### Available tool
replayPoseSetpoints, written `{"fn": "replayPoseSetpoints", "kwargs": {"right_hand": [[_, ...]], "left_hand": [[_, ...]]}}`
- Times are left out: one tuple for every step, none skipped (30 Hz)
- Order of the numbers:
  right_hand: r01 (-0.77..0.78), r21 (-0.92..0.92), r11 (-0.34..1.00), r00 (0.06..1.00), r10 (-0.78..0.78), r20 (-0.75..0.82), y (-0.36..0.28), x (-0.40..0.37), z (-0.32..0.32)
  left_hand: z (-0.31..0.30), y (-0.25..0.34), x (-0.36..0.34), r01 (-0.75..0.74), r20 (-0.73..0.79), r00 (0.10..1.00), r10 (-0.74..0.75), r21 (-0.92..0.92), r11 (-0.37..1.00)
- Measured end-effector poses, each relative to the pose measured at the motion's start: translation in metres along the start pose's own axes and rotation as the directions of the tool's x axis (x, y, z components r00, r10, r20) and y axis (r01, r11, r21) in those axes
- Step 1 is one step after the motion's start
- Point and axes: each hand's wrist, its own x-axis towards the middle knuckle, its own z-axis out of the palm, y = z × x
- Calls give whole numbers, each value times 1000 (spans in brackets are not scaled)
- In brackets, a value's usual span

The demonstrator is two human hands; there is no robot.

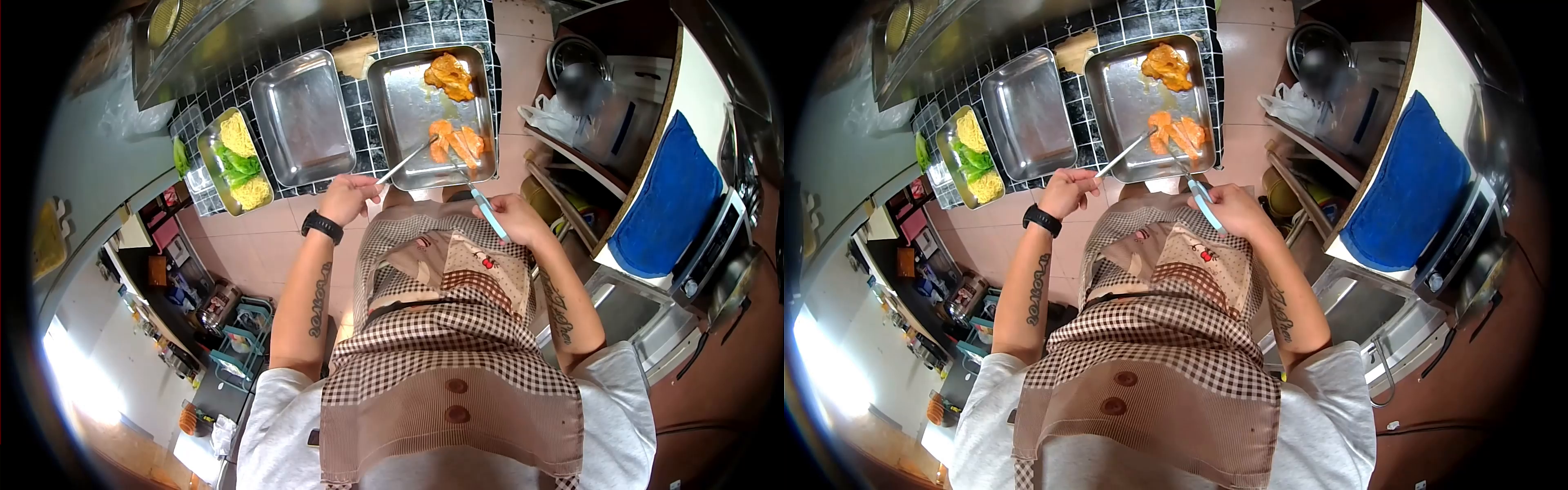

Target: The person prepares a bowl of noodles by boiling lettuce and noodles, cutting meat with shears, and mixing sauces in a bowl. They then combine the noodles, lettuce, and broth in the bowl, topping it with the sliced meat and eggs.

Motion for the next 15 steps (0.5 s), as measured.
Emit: {"fn": "replayPoseSetpoints", "kwargs": {"right_hand": [[24,44,999,1000,-24,9,4,-5,-1],[48,87,995,999,-49,18,8,-10,0],[68,121,990,998,-69,6,12,-15,3],[88,155,984,996,-88,-5,17,-19,7],[108,189,976,994,-107,-18,23,-20,11],[84,201,976,996,-89,16,30,-18,14],[96,191,977,995,-102,21,34,-17,18],[109,181,977,993,-115,24,31,-18,21],[122,171,978,991,-129,28,26,-19,23],[36,131,991,996,-47,78,21,-20,20],[40,94,995,996,-47,75,14,-19,20],[44,56,997,996,-48,73,8,-17,20],[48,18,999,996,-49,69,4,-15,20],[50,5,999,997,-50,61,0,-13,20],[52,-8,999,997,-51,54,-3,-11,20]], "left_hand": [[2,-1,-4,18,14,1000,-17,-67,998],[4,-3,-7,93,10,996,-93,-164,982],[6,-5,-12,102,23,995,-99,-240,965],[7,-8,-17,112,36,994,-106,-315,942],[10,-10,-20,121,50,993,-110,-388,914],[13,-7,-26,130,39,991,-124,-395,909],[15,-7,-29,136,40,991,-132,-410,902],[17,-8,-31,142,40,990,-138,-423,895],[18,-8,-33,147,41,989,-144,-437,887],[18,-9,-35,135,63,991,-120,-424,896],[19,-11,-35,133,66,991,-115,-429,894],[20,-14,-35,130,69,991,-111,-434,892],[21,-16,-34,127,73,992,-105,-438,890],[22,-17,-34,130,82,991,-105,-437,890],[23,-19,-33,133,92,990,-104,-435,891]]}}
